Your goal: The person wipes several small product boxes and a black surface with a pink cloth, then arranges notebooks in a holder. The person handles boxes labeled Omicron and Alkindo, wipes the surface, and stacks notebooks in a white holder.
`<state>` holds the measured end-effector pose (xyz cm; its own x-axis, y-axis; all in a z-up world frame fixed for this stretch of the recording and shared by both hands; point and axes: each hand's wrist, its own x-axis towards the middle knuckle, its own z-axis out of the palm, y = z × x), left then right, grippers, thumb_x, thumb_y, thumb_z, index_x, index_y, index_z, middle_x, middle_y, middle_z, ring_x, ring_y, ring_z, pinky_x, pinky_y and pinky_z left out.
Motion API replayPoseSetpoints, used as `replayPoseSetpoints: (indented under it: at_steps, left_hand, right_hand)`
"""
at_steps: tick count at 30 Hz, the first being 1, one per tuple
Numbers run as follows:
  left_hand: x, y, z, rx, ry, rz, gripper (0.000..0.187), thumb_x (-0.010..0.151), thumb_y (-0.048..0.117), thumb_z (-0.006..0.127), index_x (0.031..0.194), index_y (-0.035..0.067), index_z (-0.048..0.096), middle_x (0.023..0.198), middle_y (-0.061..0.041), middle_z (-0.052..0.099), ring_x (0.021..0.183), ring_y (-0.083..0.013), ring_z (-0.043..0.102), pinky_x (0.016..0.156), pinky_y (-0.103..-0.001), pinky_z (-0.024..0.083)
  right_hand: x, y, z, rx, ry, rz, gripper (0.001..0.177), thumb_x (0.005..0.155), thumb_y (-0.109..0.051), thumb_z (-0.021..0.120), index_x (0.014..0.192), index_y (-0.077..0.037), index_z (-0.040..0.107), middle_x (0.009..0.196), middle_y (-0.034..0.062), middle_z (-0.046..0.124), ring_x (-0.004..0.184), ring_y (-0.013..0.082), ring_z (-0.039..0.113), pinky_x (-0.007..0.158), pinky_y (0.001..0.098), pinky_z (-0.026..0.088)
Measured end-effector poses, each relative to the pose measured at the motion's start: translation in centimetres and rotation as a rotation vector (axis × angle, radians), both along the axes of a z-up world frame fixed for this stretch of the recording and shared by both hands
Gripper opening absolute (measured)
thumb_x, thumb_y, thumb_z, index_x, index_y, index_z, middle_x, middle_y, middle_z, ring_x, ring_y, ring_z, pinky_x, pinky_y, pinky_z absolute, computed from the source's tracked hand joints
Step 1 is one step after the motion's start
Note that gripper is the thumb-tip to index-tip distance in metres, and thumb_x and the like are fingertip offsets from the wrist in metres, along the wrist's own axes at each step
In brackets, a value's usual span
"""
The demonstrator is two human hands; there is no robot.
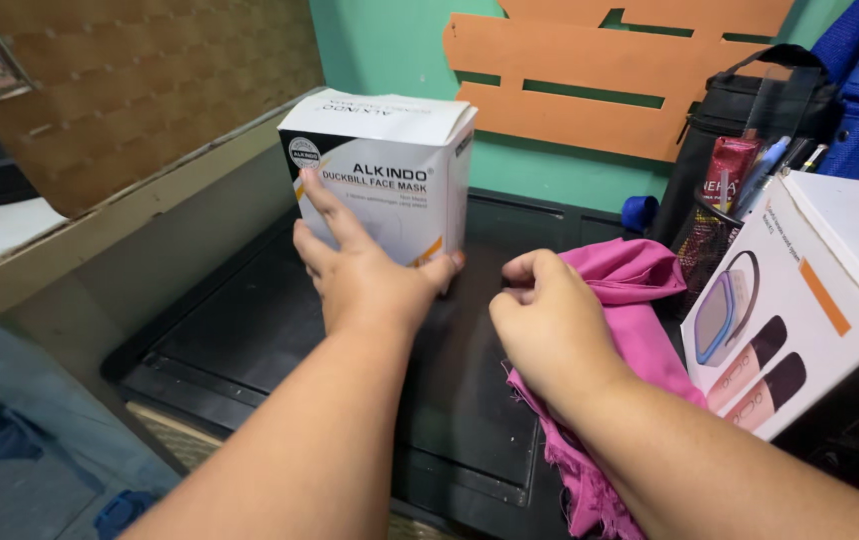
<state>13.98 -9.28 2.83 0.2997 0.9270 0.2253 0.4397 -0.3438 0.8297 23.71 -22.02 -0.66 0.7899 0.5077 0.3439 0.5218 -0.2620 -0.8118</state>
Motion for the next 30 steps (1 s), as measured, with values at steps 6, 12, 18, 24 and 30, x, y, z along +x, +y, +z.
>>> replayPoseSetpoints:
  at_steps: [6,12,18,24,30]
  left_hand:
    - [2.7,2.9,0.0,0.019,0.035,0.034,0.159,0.056,0.048,0.101,0.155,0.030,-0.022,0.164,-0.022,0.004,0.148,-0.0424,0.026,0.115,-0.046,0.038]
    - [5.2,7.5,-0.5,0.043,0.106,0.022,0.158,0.061,0.051,0.100,0.156,0.030,-0.024,0.166,-0.019,0.005,0.151,-0.0437,0.020,0.118,-0.050,0.033]
    - [7.0,9.7,-0.1,0.015,0.214,0.010,0.157,0.063,0.059,0.096,0.155,0.028,-0.028,0.166,-0.023,0.005,0.151,-0.0436,0.020,0.119,-0.051,0.029]
    - [6.4,9.6,0.4,-0.100,0.253,-0.035,0.156,0.063,0.065,0.092,0.160,0.023,-0.023,0.166,-0.022,0.017,0.151,-0.0391,0.028,0.119,-0.052,0.034]
    - [4.7,5.3,1.8,-0.036,0.071,0.050,0.125,0.073,0.054,0.087,0.158,0.008,0.008,0.149,-0.026,0.042,0.136,-0.0399,0.047,0.110,-0.047,0.042]
  right_hand:
    - [-0.5,-0.1,-0.5,0.181,0.152,0.072,0.018,0.088,-0.007,0.066,0.105,-0.001,0.067,0.086,0.0075,0.072,0.076,0.0133,0.065,0.067,0.0270,0.053]
    - [-0.1,-0.1,-0.8,0.242,0.044,0.055,0.028,0.086,-0.005,0.061,0.113,-0.002,0.067,0.103,0.0086,0.076,0.098,0.0149,0.072,0.086,0.0272,0.055]
    - [0.1,0.0,-0.2,0.195,0.029,0.021,0.039,0.085,-0.006,0.059,0.123,-0.004,0.066,0.118,0.0125,0.076,0.117,0.0184,0.072,0.100,0.0295,0.053]
    - [0.2,0.3,-0.3,0.200,0.028,0.032,0.036,0.085,-0.006,0.059,0.121,-0.003,0.066,0.115,0.0123,0.076,0.113,0.0180,0.073,0.098,0.0291,0.054]
    - [-0.1,0.4,-0.1,0.200,-0.063,0.029,0.030,0.085,-0.006,0.061,0.113,-0.002,0.068,0.102,0.0110,0.077,0.096,0.0198,0.075,0.085,0.0303,0.058]
